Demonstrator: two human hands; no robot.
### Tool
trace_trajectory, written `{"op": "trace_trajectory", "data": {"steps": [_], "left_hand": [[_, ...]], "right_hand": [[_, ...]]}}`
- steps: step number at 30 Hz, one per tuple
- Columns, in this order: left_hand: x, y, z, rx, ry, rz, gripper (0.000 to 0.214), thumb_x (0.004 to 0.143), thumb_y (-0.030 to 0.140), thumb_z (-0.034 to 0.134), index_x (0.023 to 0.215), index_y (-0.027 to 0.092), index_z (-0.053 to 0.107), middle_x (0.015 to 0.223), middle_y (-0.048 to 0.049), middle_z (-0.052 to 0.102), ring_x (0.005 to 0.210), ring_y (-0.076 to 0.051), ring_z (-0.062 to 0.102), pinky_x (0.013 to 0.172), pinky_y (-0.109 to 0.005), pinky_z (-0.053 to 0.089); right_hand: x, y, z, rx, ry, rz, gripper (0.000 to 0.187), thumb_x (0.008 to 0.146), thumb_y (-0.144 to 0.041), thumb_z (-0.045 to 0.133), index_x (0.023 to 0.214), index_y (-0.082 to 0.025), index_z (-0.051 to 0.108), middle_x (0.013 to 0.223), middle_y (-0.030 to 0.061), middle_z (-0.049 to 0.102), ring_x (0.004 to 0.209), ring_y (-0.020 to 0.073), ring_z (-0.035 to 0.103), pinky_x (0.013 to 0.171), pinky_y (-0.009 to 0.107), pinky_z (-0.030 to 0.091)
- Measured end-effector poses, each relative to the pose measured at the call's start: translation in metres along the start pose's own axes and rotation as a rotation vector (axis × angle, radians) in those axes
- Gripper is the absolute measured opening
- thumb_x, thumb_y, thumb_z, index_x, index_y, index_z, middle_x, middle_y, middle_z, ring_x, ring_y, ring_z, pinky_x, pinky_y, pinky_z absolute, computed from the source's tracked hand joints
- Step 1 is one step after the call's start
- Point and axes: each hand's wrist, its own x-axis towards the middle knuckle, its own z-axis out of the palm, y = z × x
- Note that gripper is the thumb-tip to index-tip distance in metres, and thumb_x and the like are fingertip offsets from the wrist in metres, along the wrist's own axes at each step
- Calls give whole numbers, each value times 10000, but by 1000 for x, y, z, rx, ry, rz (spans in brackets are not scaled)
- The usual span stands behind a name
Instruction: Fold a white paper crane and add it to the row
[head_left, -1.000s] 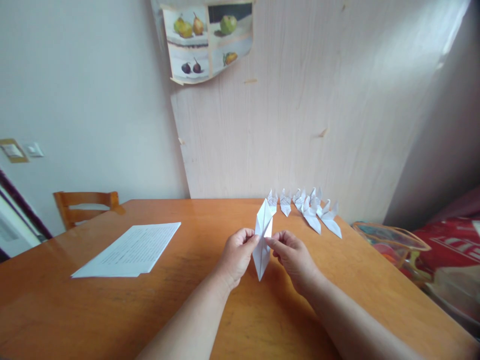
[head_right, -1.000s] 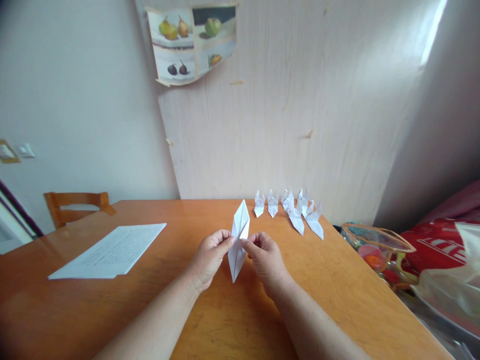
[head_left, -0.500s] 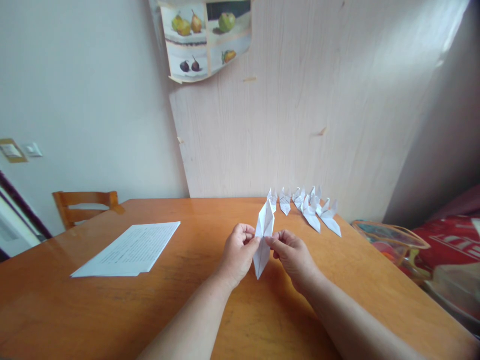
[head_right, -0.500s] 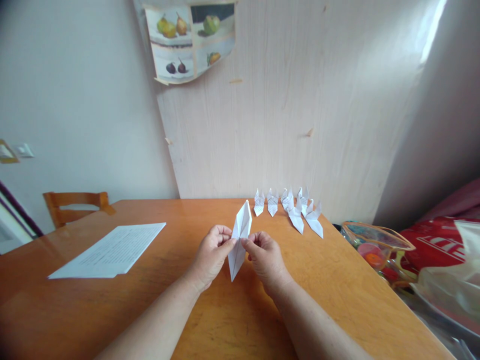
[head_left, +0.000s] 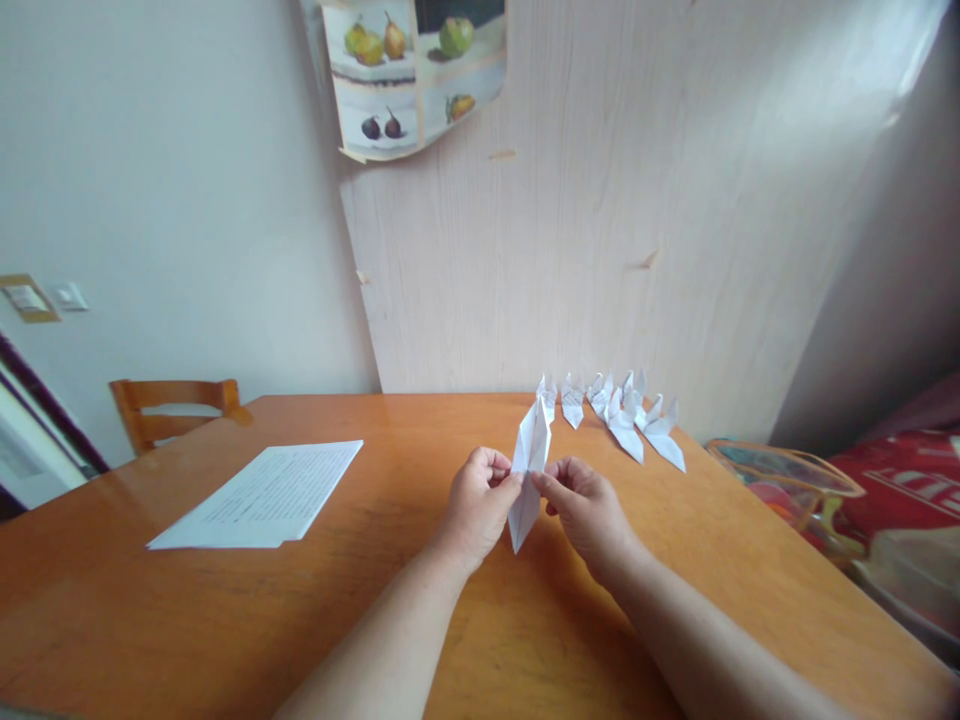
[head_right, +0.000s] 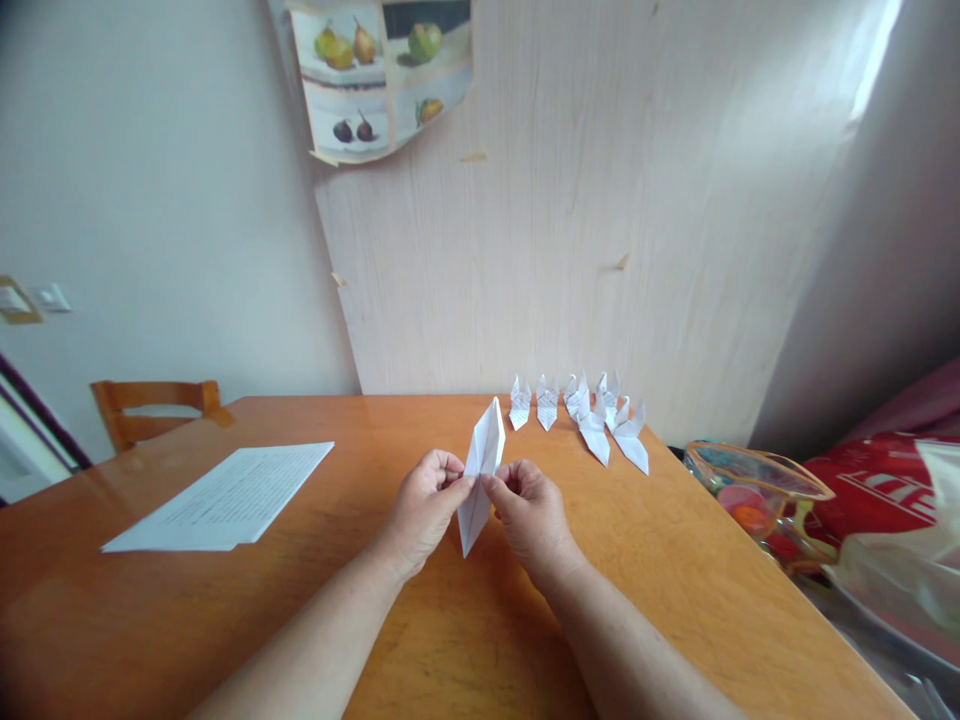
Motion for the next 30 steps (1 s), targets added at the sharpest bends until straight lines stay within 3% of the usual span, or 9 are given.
{"op": "trace_trajectory", "data": {"steps": [7,15,30], "left_hand": [[-1,3,-1,-43,-34,-75,221,750,304,744,818,189,568,695,19,588,669,-139,536,643,-245,398],[-3,6,0,24,-60,-33,240,746,327,739,736,185,546,675,27,532,651,-128,495,608,-237,388],[-2,-2,1,105,-54,24,187,780,288,681,769,200,517,654,36,563,613,-125,515,576,-220,398]], "right_hand": [[0,0,0,-16,7,-3,358,725,-517,755,705,-223,551,586,-34,537,552,139,473,546,277,356],[-1,3,-1,-75,0,-20,334,764,-502,737,737,-216,567,594,-31,554,571,144,494,551,276,355],[-2,5,2,-57,-26,-47,277,786,-425,713,738,-221,531,605,-39,551,570,139,517,569,273,414]]}}
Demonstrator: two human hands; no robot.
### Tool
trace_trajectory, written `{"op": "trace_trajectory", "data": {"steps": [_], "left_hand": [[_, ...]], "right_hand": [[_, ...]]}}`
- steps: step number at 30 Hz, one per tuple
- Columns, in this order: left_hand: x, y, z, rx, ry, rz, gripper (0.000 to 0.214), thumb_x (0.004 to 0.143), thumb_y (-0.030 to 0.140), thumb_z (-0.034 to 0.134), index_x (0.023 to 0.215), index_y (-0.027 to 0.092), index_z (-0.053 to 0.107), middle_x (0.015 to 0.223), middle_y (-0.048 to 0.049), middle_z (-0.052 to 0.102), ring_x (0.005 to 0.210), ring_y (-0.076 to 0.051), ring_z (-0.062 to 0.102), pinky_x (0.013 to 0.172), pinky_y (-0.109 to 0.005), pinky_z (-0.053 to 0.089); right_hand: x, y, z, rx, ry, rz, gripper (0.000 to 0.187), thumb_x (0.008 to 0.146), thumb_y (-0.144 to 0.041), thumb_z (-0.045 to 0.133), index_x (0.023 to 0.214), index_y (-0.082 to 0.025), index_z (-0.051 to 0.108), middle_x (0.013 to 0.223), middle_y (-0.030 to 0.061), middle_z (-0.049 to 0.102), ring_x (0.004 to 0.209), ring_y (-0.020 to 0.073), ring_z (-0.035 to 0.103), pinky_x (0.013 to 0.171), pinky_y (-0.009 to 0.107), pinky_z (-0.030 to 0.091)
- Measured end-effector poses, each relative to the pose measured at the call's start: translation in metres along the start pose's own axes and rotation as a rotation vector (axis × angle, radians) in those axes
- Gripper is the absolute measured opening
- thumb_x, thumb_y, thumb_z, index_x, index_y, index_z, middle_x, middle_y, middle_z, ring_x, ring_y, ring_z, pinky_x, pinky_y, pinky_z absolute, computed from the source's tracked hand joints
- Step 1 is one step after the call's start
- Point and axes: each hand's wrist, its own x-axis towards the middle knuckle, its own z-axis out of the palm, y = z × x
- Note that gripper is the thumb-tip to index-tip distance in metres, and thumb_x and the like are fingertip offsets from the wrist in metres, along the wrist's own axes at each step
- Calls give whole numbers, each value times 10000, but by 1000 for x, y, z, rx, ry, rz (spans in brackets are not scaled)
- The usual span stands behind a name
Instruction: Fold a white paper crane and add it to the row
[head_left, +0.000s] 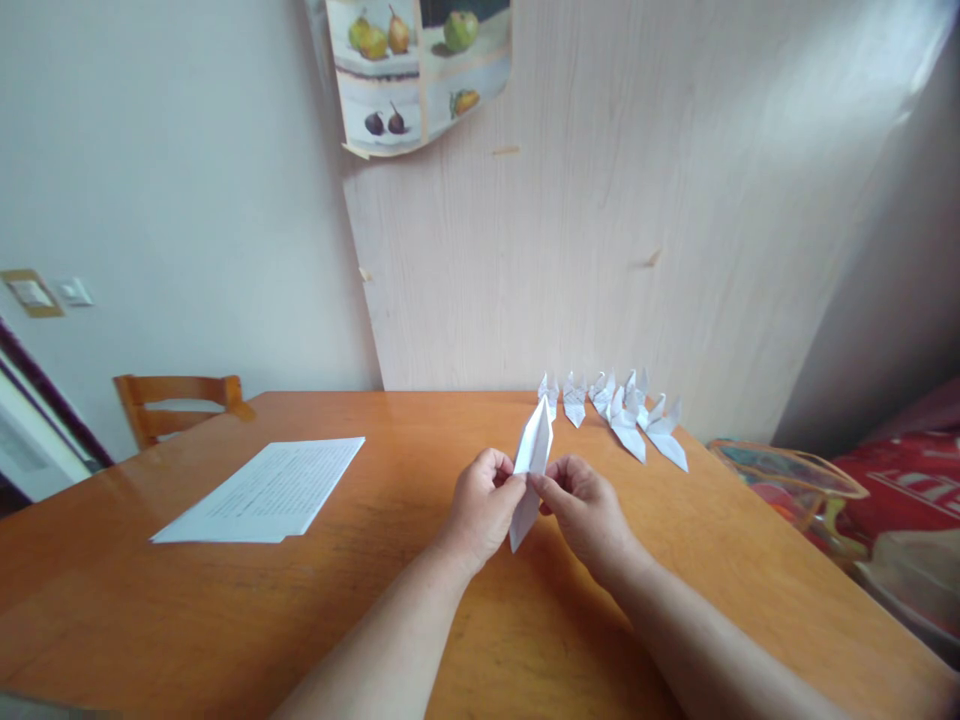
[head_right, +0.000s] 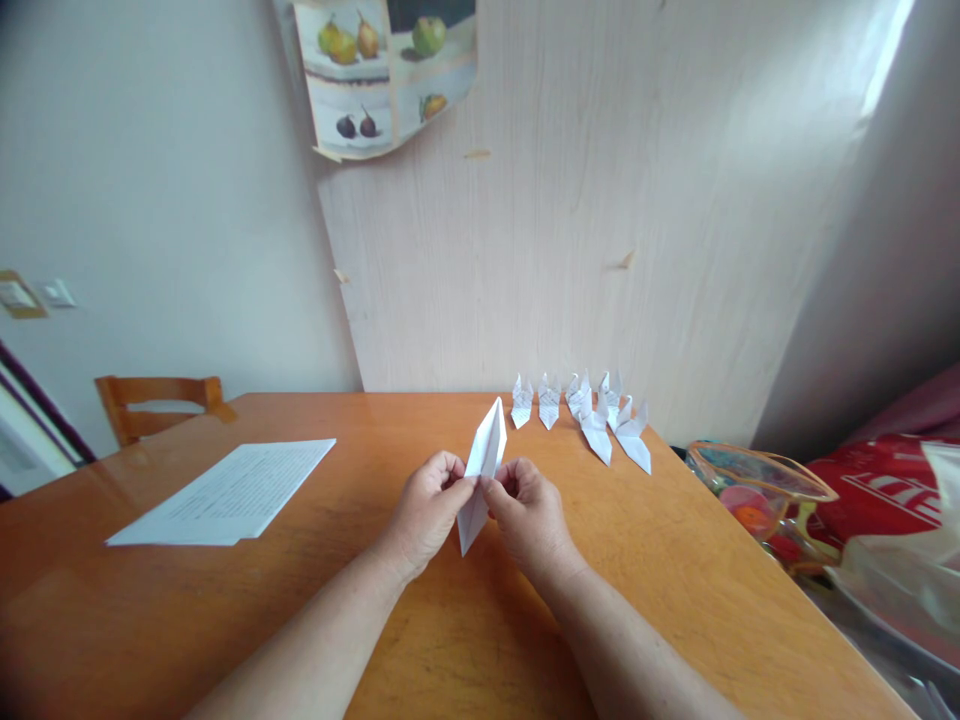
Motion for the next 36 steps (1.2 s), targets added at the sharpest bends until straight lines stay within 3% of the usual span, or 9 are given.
{"op": "trace_trajectory", "data": {"steps": [22,28,36], "left_hand": [[-2,3,2,121,20,118,160,801,258,642,748,207,500,633,52,526,589,-117,493,550,-215,381],[-1,-3,1,261,24,213,131,846,254,601,758,212,513,650,49,563,597,-116,522,569,-218,379],[-1,-8,1,253,-20,233,141,896,319,601,808,218,556,696,28,611,638,-131,558,602,-226,397]], "right_hand": [[0,4,-1,-101,6,-44,259,823,-424,673,758,-220,527,613,-36,545,585,147,507,565,279,388],[1,7,-2,-154,-9,-105,246,846,-414,652,764,-222,522,631,-34,529,609,152,496,565,279,380],[-1,4,-2,-110,-49,-134,285,886,-472,615,782,-215,550,679,-23,556,629,154,522,582,282,401]]}}
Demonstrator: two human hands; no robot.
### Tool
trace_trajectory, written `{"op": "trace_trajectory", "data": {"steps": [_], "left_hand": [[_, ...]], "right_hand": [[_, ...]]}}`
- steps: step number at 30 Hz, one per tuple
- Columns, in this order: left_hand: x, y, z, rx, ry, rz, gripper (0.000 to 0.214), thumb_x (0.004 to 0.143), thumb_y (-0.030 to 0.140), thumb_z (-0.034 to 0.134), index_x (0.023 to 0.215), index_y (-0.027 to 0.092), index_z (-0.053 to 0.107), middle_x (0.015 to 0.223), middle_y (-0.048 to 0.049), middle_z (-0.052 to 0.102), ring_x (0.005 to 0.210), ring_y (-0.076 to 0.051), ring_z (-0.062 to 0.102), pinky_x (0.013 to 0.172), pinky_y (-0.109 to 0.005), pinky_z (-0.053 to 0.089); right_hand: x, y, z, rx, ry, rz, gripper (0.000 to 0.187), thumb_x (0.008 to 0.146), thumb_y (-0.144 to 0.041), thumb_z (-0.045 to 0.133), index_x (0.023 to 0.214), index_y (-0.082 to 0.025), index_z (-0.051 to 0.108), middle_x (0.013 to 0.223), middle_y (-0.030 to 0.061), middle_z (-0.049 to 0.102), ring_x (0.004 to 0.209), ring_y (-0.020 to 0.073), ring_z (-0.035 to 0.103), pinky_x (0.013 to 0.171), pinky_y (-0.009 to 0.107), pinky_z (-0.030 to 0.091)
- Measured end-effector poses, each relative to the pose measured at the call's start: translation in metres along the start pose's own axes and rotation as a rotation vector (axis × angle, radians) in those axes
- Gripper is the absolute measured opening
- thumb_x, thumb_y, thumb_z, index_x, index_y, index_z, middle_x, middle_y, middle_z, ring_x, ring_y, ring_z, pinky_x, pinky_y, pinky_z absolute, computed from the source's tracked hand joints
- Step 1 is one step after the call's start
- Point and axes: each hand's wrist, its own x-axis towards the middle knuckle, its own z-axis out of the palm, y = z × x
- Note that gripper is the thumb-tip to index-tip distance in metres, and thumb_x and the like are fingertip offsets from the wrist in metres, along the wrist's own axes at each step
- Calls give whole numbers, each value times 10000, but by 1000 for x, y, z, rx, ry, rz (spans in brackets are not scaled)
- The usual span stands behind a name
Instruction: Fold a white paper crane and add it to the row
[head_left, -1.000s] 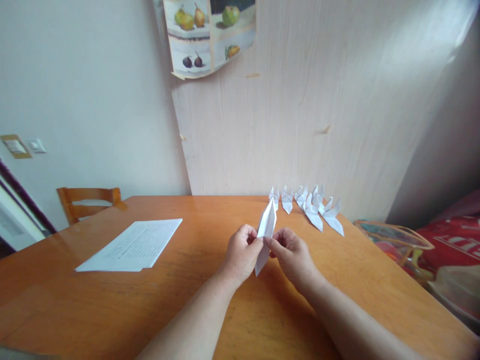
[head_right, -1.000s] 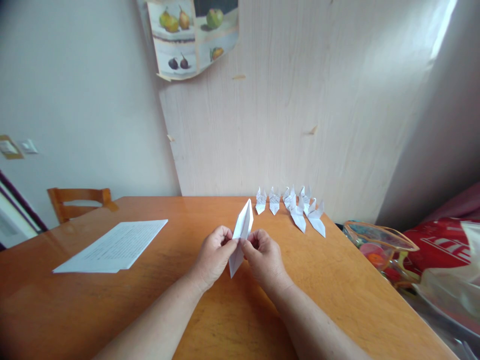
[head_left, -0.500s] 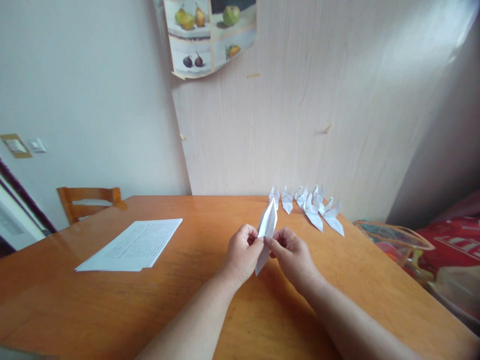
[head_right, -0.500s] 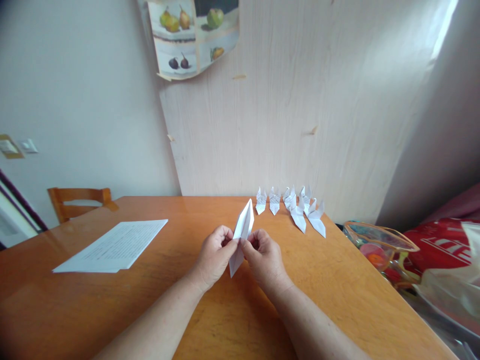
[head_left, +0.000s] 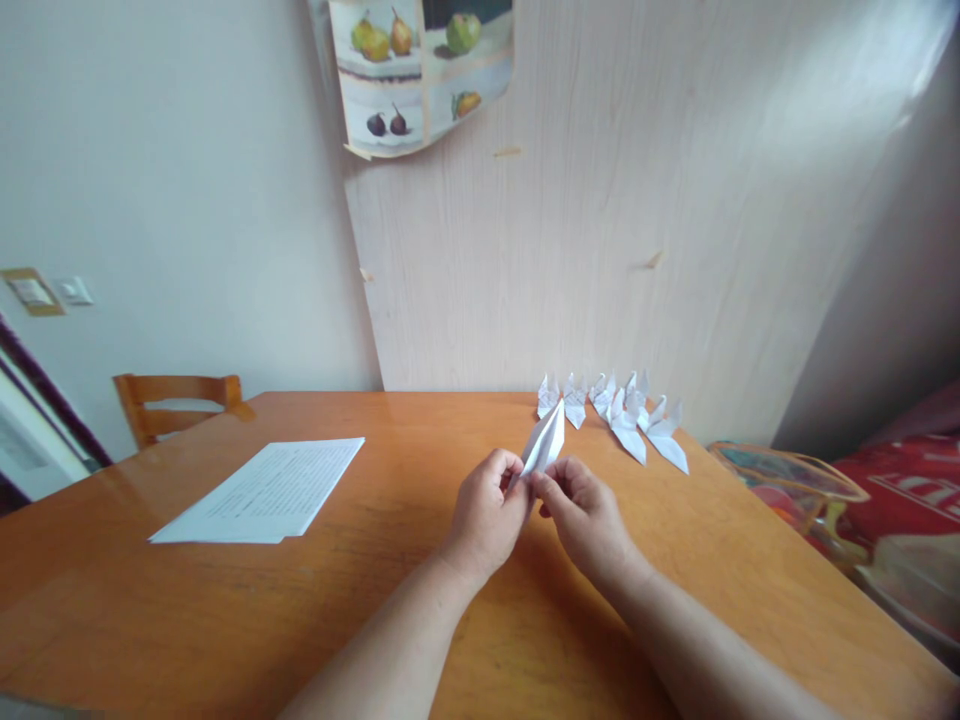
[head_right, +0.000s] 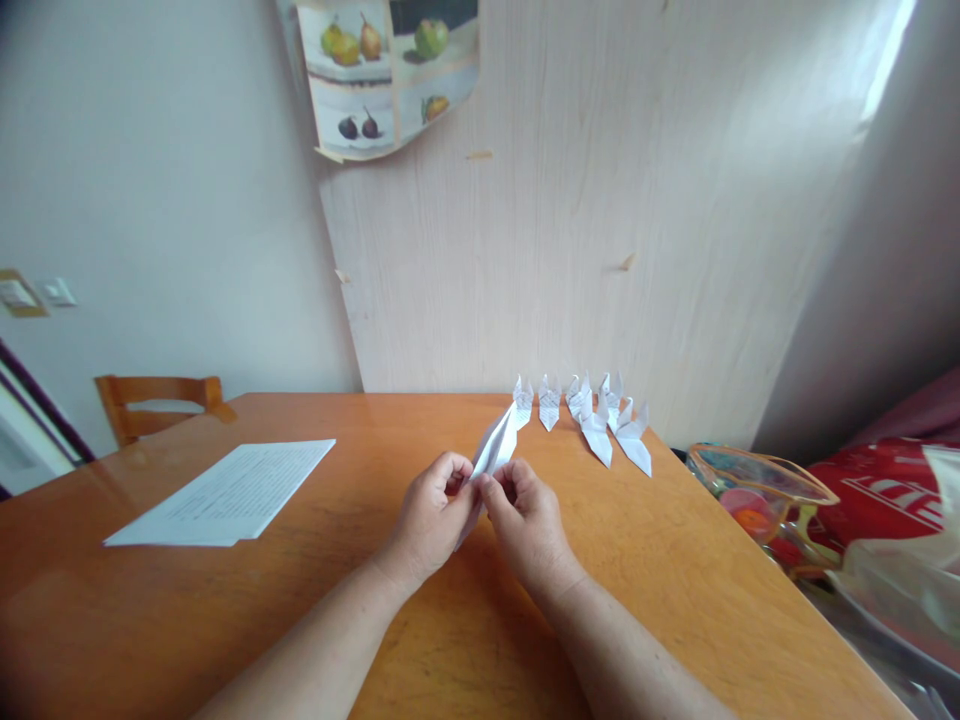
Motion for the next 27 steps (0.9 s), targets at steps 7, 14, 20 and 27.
{"op": "trace_trajectory", "data": {"steps": [7,14,20,27], "left_hand": [[-4,14,-5,-95,-53,30,171,929,363,585,852,213,614,819,-29,681,753,-171,615,700,-262,450],[-3,15,-3,-193,-75,-57,223,851,403,695,860,196,612,785,-22,682,708,-159,606,665,-256,456],[2,14,-2,-396,-32,-223,275,826,433,702,854,182,594,779,-19,665,703,-153,598,647,-246,446],[3,15,-6,-417,19,-253,220,825,364,690,843,174,581,762,4,615,715,-140,547,649,-233,417]], "right_hand": [[-4,-15,-2,69,-13,10,391,959,-538,482,774,-207,577,698,5,587,617,154,544,546,278,391],[-4,-20,-3,37,-17,-29,455,976,-548,439,732,-202,606,645,6,555,591,155,518,548,285,392],[-3,-20,-4,91,66,2,380,931,-542,511,763,-213,602,674,-5,553,587,151,508,547,279,396],[1,-18,-4,98,166,83,249,851,-459,600,764,-230,560,679,-20,560,599,151,498,578,279,414]]}}
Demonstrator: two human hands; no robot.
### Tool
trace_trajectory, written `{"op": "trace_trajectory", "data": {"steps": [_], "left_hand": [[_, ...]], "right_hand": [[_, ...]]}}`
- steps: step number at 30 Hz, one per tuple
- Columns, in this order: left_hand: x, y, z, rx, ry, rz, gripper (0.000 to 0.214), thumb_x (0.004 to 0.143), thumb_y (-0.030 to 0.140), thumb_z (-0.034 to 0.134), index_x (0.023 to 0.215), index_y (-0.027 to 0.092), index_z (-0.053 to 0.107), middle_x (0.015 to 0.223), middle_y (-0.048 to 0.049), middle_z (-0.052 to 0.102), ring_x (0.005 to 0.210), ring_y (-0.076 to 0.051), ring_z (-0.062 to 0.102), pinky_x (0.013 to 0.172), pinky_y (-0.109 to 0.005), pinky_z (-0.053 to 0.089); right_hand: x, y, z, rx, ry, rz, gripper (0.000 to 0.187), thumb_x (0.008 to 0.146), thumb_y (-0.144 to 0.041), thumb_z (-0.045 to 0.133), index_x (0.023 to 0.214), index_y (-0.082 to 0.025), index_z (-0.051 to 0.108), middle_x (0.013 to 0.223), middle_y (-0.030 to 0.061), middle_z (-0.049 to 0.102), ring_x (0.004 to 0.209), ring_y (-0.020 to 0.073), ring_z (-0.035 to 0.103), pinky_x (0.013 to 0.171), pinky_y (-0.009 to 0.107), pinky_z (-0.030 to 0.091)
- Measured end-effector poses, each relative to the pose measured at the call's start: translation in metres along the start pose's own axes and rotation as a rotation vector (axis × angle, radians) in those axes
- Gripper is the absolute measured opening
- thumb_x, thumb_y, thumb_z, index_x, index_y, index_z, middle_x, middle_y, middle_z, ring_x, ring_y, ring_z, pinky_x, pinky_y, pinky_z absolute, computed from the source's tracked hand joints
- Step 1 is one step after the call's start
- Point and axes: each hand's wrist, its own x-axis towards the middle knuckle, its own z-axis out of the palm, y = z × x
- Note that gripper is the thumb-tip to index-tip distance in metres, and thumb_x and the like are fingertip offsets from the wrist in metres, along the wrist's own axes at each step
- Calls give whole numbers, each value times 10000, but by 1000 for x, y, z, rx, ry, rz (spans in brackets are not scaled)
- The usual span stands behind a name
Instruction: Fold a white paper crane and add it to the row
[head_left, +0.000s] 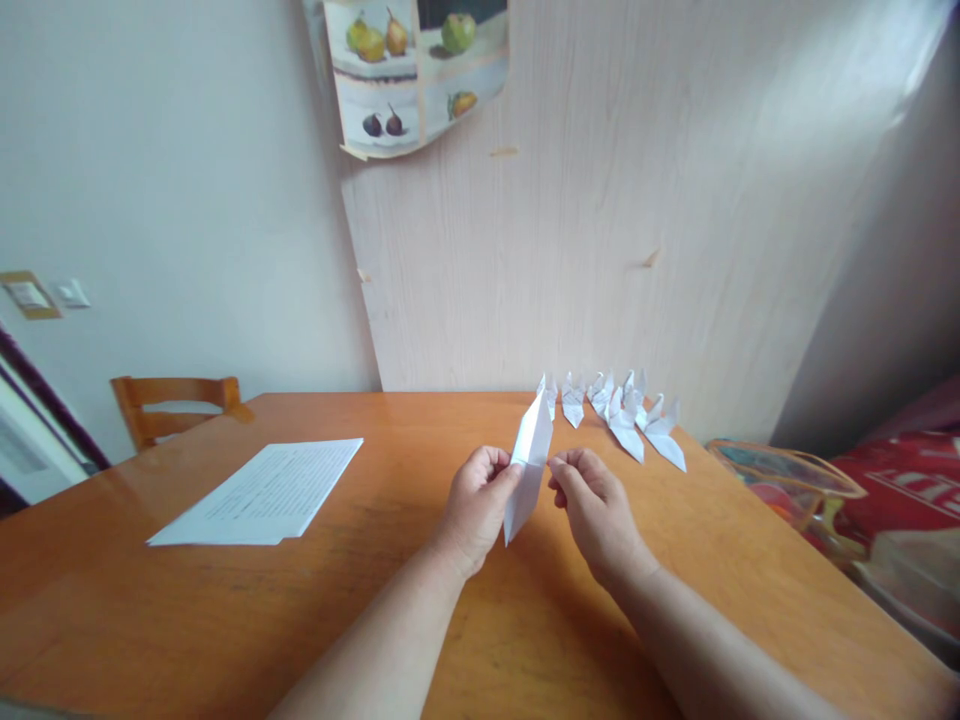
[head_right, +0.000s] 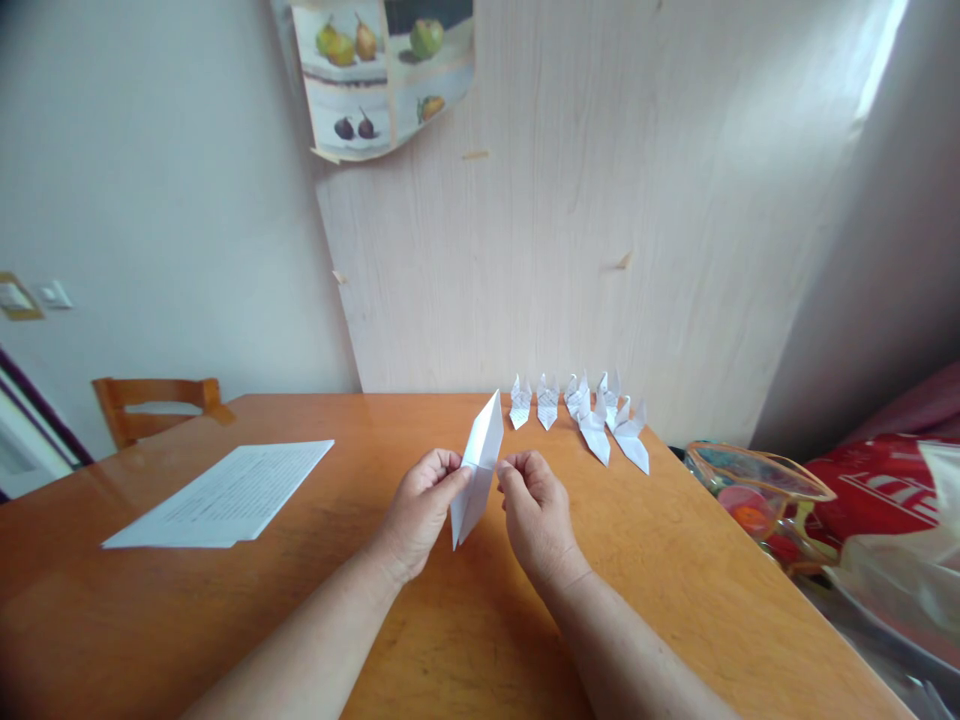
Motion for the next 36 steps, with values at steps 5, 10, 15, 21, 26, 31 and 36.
{"op": "trace_trajectory", "data": {"steps": [5,10,15,21,26,31,36], "left_hand": [[0,1,0,-30,18,-12,221,807,359,709,842,177,588,764,7,620,730,-142,553,689,-243,423],[-1,4,1,-50,12,-52,259,793,389,729,878,177,606,779,3,636,737,-151,577,690,-250,438],[-2,5,1,-50,1,-69,267,808,387,721,907,170,599,791,-3,638,737,-149,574,682,-251,441],[-1,4,0,-24,-4,-50,239,805,377,713,843,173,595,763,5,616,724,-143,556,680,-248,419],[-1,3,-1,-125,-14,-100,265,773,380,747,835,176,590,761,7,628,714,-140,566,679,-247,421],[4,1,-5,-415,-67,-222,257,745,324,759,884,166,611,799,-26,675,752,-159,612,709,-269,460],[6,6,-9,-586,-84,-277,204,750,263,769,868,170,632,743,2,639,690,-128,585,664,-248,458]], "right_hand": [[-1,1,3,-13,-63,8,215,830,-432,619,793,-223,579,697,-8,583,620,158,504,593,289,413],[-1,1,3,-8,-82,14,265,795,-465,671,774,-211,595,678,-11,579,630,159,509,607,291,413],[-1,1,3,1,-96,13,264,800,-461,658,762,-210,584,662,-25,552,619,148,488,596,287,393],[-1,4,3,-13,-101,10,257,808,-453,652,757,-213,575,643,-31,542,603,145,478,577,284,377],[-2,0,3,12,-118,26,285,803,-489,654,760,-216,586,656,-21,558,604,148,486,581,282,385],[-4,-7,3,54,-169,68,282,814,-489,630,779,-210,632,724,8,609,627,152,503,561,276,360],[-4,-6,3,76,-123,95,245,812,-448,660,779,-209,618,668,-17,554,605,138,458,555,270,334]]}}
